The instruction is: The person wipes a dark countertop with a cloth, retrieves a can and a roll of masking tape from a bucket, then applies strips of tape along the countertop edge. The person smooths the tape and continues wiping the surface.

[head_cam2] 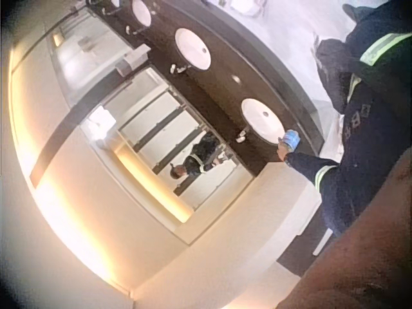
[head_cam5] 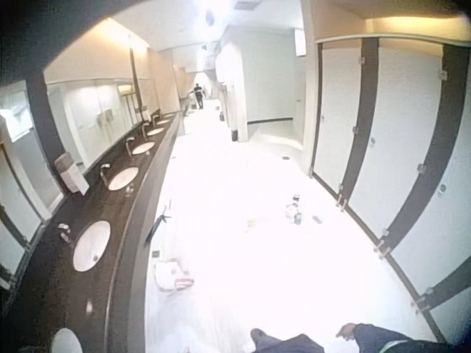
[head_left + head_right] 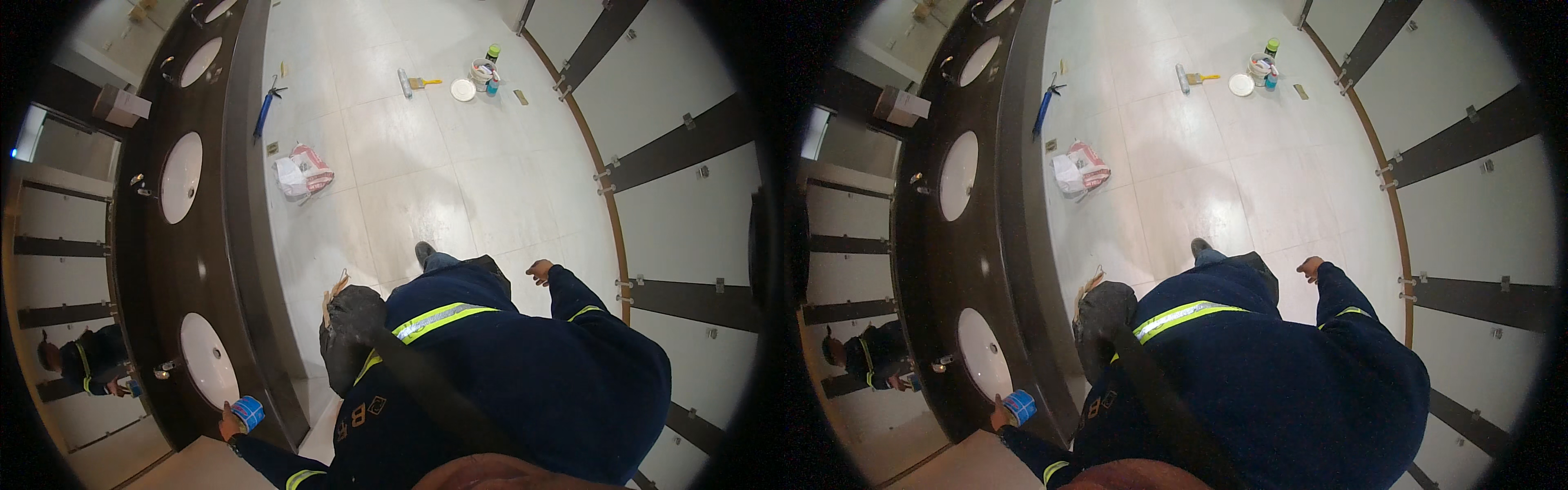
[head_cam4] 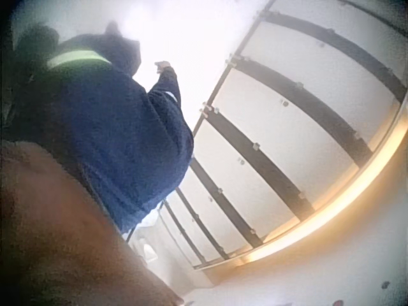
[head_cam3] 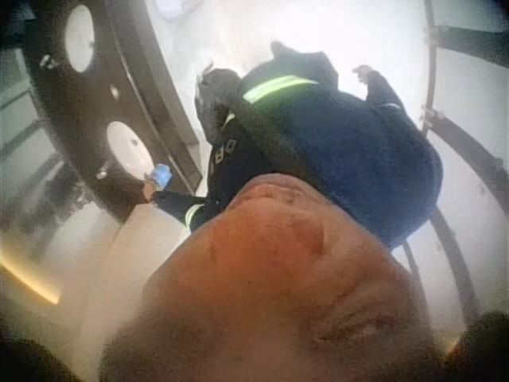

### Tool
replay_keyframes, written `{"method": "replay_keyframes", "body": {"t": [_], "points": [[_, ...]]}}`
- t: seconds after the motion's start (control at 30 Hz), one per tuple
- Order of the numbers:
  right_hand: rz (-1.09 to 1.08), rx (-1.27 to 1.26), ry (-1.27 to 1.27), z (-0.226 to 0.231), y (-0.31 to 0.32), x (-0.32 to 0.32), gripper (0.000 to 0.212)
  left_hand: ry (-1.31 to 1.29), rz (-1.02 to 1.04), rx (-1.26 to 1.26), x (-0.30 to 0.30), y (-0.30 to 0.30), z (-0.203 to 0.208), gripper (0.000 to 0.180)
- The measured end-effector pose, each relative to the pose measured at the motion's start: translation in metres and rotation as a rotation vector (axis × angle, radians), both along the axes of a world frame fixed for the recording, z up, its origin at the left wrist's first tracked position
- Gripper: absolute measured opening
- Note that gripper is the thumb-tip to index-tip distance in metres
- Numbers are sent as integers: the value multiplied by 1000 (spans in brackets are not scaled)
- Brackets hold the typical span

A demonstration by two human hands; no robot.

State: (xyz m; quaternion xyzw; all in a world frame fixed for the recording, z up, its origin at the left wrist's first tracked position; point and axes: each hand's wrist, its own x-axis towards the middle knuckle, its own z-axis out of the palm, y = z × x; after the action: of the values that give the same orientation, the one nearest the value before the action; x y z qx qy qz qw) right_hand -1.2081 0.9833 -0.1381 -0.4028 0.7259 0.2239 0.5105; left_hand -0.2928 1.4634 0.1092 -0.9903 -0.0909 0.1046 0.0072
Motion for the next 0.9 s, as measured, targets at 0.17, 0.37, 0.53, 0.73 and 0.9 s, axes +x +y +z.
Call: {"method": "replay_keyframes", "body": {"t": [0.17,0.37,0.53,0.73,0.9], "points": [[-85,-191,-145,12,-47,50,45,-338,-35,233,16,24,-51,96],[0,-350,-331,4,-94,77,40,-268,5,-9,-7,6,-26,98],[307,-224,-435,-4,-117,99,39,-249,-97,-50,-42,30,48,104],[336,-215,-513,-22,-146,35,41,-92,-120,-109,-61,0,14,121],[90,-183,-267,-3,-127,63,42,20,-112,-62,-36,36,-22,115]]}}
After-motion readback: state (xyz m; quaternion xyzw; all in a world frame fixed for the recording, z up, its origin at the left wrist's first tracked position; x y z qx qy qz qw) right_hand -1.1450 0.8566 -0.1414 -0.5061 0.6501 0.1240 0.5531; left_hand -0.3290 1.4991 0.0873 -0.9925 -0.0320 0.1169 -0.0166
